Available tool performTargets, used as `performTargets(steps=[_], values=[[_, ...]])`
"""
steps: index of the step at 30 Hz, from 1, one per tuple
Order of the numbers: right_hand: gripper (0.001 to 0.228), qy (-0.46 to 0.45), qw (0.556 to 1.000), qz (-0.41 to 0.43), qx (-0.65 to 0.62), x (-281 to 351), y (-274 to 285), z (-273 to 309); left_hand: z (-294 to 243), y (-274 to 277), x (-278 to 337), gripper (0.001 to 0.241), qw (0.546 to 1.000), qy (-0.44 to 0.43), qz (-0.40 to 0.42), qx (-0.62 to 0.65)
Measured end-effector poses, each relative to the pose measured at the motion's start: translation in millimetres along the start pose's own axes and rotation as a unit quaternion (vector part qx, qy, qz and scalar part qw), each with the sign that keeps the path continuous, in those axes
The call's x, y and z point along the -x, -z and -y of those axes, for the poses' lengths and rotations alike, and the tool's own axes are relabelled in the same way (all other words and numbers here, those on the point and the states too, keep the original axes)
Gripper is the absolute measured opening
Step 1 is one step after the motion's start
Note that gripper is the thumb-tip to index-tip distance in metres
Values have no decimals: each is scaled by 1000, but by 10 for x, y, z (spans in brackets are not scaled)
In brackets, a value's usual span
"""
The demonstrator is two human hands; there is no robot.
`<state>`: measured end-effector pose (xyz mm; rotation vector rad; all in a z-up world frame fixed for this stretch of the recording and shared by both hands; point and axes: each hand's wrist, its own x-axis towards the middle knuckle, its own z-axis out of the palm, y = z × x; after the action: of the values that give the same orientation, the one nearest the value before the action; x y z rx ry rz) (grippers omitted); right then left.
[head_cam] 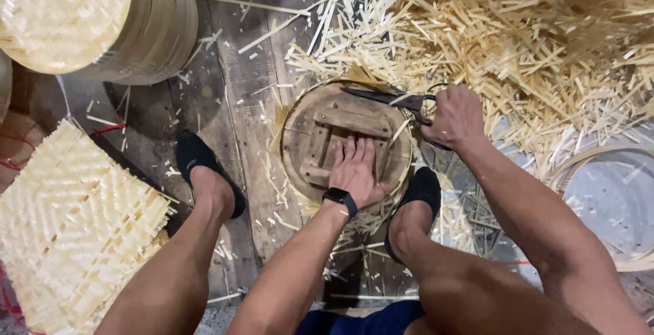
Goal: The person sits on the floor and trims the excess edge of a square woven bamboo mat with scissors, using a round wooden mold as a guide. They press the trimmed circular mat into a bamboo steamer rim, fit it in place, and stack the finished steamer lids with completed ones.
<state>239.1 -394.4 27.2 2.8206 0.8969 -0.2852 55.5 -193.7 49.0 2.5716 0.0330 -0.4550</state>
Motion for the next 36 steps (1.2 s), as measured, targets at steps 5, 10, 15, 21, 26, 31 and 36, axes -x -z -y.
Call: performTargets(steps=[5, 10, 15, 21, 26, 31, 36], values=[[42, -31, 991, 60, -119, 266, -428, -504, 63, 212, 113, 114, 997, -39, 57, -43], [39, -33, 998, -6, -49, 373, -382, -445, 68, 244, 156, 111, 989, -90, 95, -69], [60, 22, 999, 15, -32, -12, 96, -12, 178, 84, 166, 108, 989, -116, 56, -75], [42, 16, 994, 107, -19, 372, -411, -722, 305, 403, 211, 115, 964, -172, 157, -125], [60, 14, 999, 31, 20, 234, -203, -476, 331, 414, 202, 118, 952, -207, 162, -159], [62, 61, 996, -66, 16, -41, -105, -154, 508, 143, 246, 115, 948, -208, 181, -160], [44, -34, 978, 203, -42, 213, 19, -561, 867, -216, 343, 106, 947, -232, -56, -213]])
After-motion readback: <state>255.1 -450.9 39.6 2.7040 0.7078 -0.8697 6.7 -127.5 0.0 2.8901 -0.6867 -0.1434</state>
